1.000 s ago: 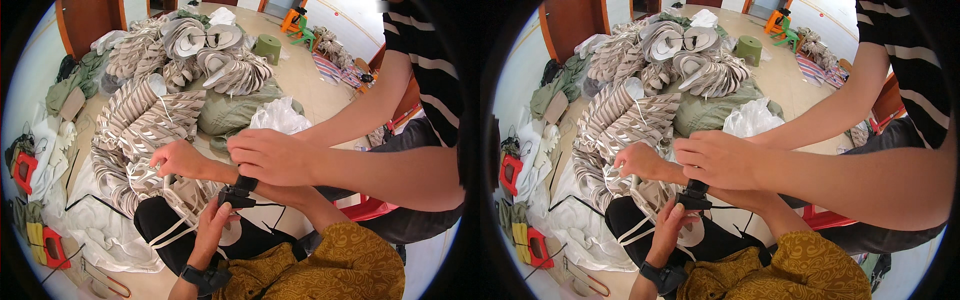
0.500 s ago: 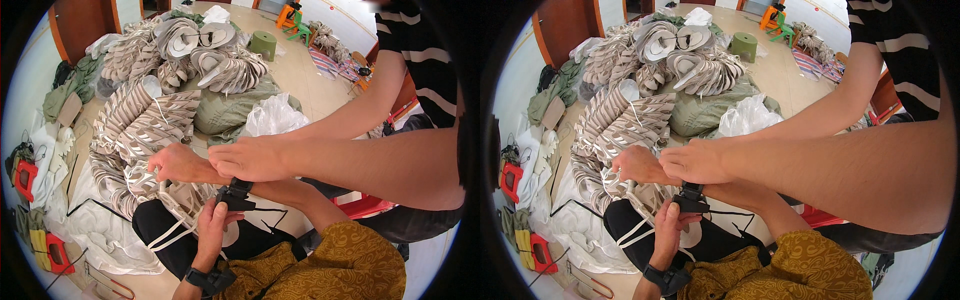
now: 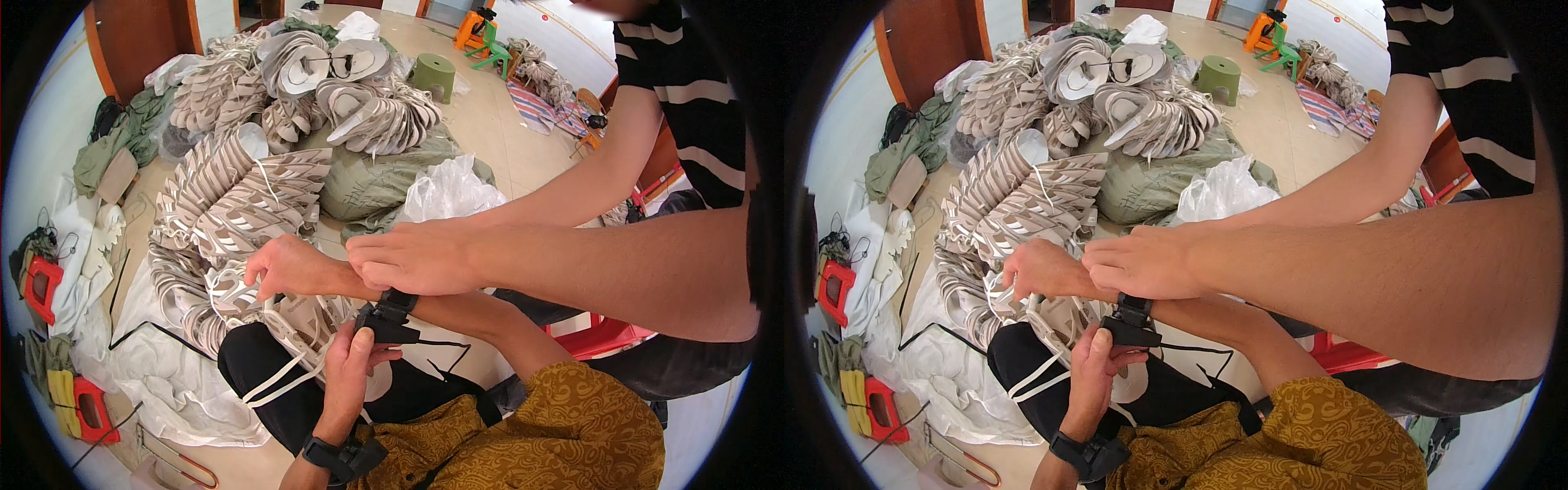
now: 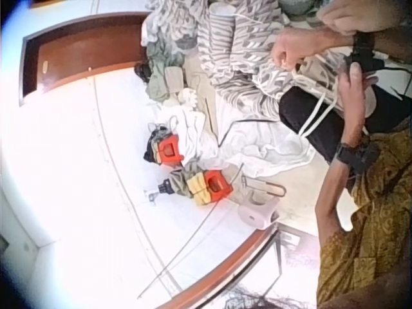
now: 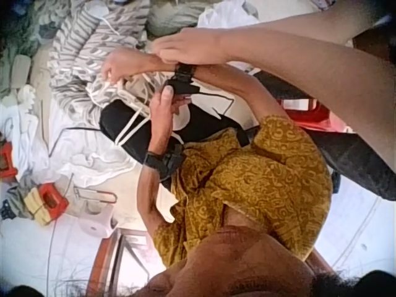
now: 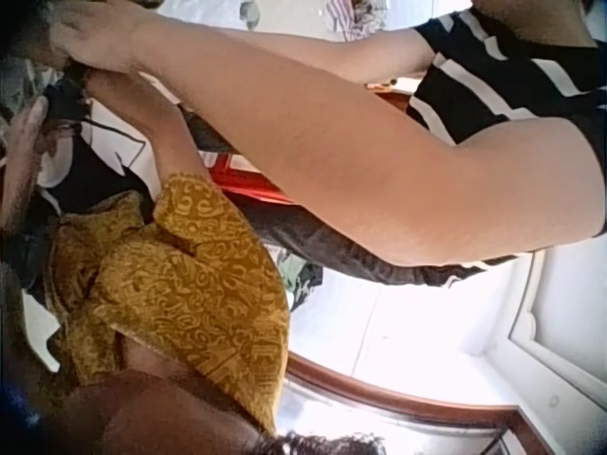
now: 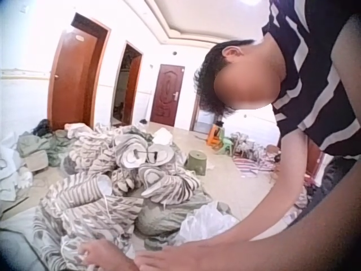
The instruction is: Insert and pull laces through the eyelets of a shoe.
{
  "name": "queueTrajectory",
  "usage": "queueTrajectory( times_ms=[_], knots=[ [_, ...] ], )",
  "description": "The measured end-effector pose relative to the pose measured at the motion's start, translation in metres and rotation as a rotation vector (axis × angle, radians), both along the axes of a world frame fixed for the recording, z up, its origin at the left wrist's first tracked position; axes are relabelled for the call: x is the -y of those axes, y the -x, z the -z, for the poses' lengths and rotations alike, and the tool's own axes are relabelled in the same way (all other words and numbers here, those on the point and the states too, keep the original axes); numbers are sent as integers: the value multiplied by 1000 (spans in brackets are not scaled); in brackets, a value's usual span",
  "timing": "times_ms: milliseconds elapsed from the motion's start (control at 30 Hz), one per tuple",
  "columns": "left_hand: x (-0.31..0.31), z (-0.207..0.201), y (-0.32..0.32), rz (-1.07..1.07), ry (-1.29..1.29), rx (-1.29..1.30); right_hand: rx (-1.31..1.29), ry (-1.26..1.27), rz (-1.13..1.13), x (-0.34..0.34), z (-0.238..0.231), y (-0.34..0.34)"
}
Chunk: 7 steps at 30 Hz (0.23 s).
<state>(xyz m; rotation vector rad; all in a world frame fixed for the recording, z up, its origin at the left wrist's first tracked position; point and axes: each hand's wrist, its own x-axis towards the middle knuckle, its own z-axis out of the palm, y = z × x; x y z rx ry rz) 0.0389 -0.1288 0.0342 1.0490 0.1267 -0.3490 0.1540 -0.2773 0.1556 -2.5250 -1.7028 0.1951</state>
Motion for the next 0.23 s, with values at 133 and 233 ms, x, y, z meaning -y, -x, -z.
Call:
queueTrajectory(
  times_ms=[133, 233],
  knots=[
    [-3, 3, 2, -44, -60, 0, -19, -8, -16, -6, 6, -1],
    [-4, 0, 0, -17, -52, -5, 304, -72, -336, 3, 4, 3]
  ],
)
